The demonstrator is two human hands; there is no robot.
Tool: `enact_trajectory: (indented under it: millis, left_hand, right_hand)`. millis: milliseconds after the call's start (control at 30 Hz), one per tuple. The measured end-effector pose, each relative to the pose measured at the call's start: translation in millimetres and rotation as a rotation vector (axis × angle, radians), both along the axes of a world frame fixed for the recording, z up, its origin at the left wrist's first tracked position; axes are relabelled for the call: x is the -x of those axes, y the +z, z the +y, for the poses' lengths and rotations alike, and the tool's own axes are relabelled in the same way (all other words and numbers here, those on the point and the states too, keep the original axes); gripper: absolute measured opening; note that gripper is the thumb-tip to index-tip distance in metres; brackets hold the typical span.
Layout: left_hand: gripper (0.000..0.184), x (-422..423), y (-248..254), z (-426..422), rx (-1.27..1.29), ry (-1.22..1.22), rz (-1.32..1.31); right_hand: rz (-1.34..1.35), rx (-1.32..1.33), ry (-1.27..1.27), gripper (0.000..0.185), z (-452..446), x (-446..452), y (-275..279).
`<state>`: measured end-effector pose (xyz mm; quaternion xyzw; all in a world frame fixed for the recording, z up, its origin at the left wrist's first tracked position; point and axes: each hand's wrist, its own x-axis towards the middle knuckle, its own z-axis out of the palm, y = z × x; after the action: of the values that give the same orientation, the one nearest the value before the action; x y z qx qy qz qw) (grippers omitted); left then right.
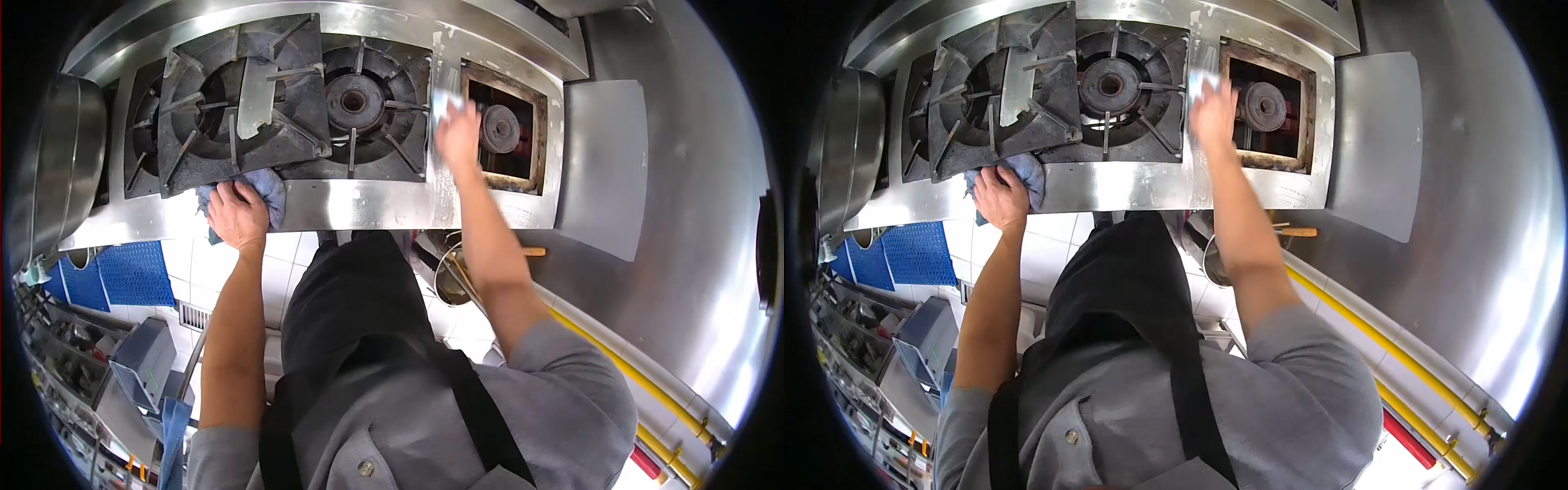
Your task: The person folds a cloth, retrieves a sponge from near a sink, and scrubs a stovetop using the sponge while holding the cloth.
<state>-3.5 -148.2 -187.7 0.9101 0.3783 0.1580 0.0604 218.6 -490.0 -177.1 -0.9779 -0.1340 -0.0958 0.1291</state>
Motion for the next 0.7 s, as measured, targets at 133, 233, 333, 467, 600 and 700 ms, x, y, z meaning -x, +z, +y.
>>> enact_trajectory:
  millis: [133,233,333,467,600,700]
  left_hand:
    - [0.025,0.2,-4.6,-0.2,-0.041,-0.022,-0.022]
    - [0.025,0.1,-4.3,-0.3,-0.032,-0.020,-0.024]
    - [0.026,0.1,-3.8,0.7,-0.017,-0.025,-0.034]
    - [0.026,0.1,-3.6,1.4,0.003,-0.018,-0.014]
    - [0.025,-0.6,-1.4,1.3,0.005,-0.018,-0.029]
    - [0.024,0.0,-1.1,0.7,0.014,-0.011,-0.016]
  right_hand:
    - [0.053,0.186,0.061,0.033,27.6,-124.9,6.1]
    - [0.086,0.136,0.006,0.031,34.9,-151.2,-0.2]
    - [0.059,0.148,0.065,0.035,8.1,-58.4,2.1]
    - [0.082,-0.003,-0.007,0.049,-22.4,96.3,4.5]
    - [0.146,-0.048,-0.054,0.045,-18.7,120.9,10.0]
    - [0.065,0.020,-0.011,0.045,-2.3,15.4,2.2]
